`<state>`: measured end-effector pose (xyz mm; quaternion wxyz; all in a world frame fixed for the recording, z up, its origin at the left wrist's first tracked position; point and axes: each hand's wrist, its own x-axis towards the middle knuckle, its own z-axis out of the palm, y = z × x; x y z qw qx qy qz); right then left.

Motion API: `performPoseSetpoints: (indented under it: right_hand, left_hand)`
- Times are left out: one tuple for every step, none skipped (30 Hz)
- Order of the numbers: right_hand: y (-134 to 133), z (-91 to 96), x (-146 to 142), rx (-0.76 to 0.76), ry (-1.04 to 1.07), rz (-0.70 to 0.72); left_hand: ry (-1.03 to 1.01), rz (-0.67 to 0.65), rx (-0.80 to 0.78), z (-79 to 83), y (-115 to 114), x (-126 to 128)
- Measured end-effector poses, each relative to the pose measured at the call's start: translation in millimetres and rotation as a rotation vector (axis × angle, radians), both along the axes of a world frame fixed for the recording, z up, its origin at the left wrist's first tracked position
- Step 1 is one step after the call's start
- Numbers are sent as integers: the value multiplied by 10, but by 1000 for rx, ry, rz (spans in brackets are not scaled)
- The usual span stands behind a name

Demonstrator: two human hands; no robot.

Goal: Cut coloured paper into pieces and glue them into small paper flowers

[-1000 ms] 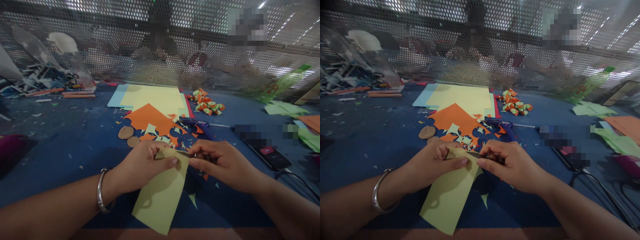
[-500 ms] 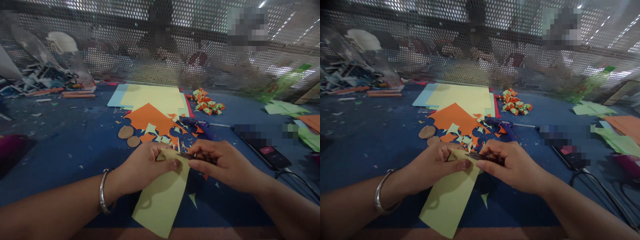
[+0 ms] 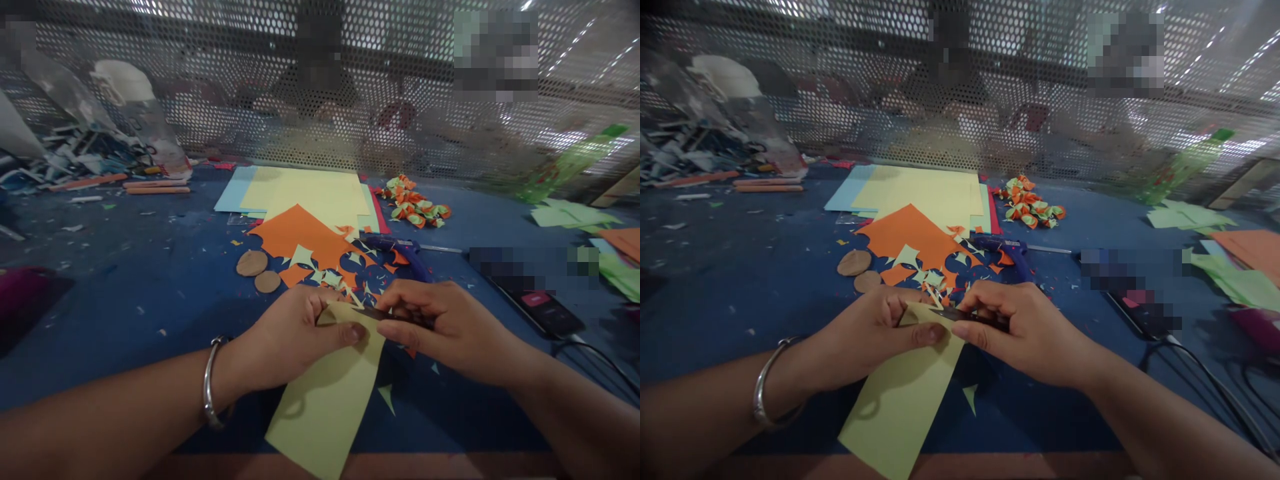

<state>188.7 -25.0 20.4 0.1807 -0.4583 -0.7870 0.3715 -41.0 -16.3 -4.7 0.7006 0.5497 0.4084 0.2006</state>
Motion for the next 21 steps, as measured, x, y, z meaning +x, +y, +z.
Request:
performPoseSetpoints:
  right_hand:
    - [-1,-1,3,-1,-4,1]
    - [-2,-1,5,-2,-7,2]
    - [-1,-1,7,-3,-10,2]
    - [0,0,9,-3,-9,2]
    - [1,2,9,-1,-6,4]
    - [3,5,8,1,-2,6]
    - [4,8,7,2,0,9]
    - [5,11,5,1,1,11]
    - [6,14,2,1,0,13]
    - [6,16,0,1,-3,12]
    - [5,18,-2,2,-4,11]
    - [4,20,-3,3,-5,11]
    - [2,21,-5,5,-4,13]
    - [0,22,-6,8,0,16]
    - [-1,23,-7,10,3,19]
    - [-2,23,-8,13,4,22]
    - [-3,23,-9,16,3,23]
    - [-3,22,-10,19,0,22]
    - [-3,21,-11,22,-3,18]
    - [-3,18,-12,24,-6,16]
    - [-2,16,-13,25,-6,15]
  left_hand:
    - [-5,-2,5,1,1,1]
    - [-11,-1,10,3,1,2]
    - [-16,-1,13,7,0,3]
    - [-19,-2,14,12,-2,4]
    - [-20,-3,13,18,-5,6]
    - [-17,-5,9,25,-8,9]
    - [-14,-7,4,33,-10,12]
    - [-11,-9,0,39,-12,15]
    - [-12,-9,-3,45,-12,18]
    - [-12,-10,-4,48,-12,19]
    - [-14,-12,-4,49,-12,19]
    - [-16,-13,-3,48,-13,18]
    - [-20,-13,-4,46,-14,16]
    - [-25,-14,-4,42,-15,14]
    - [-30,-14,-2,38,-17,13]
    - [-34,-12,-1,33,-19,12]
    - [-37,-9,-2,29,-20,12]
    - [-37,-5,-4,25,-20,13]
    - [-39,-2,-7,20,-20,15]
    - [-42,1,-10,16,-18,16]
    - [-47,3,-15,13,-17,17]
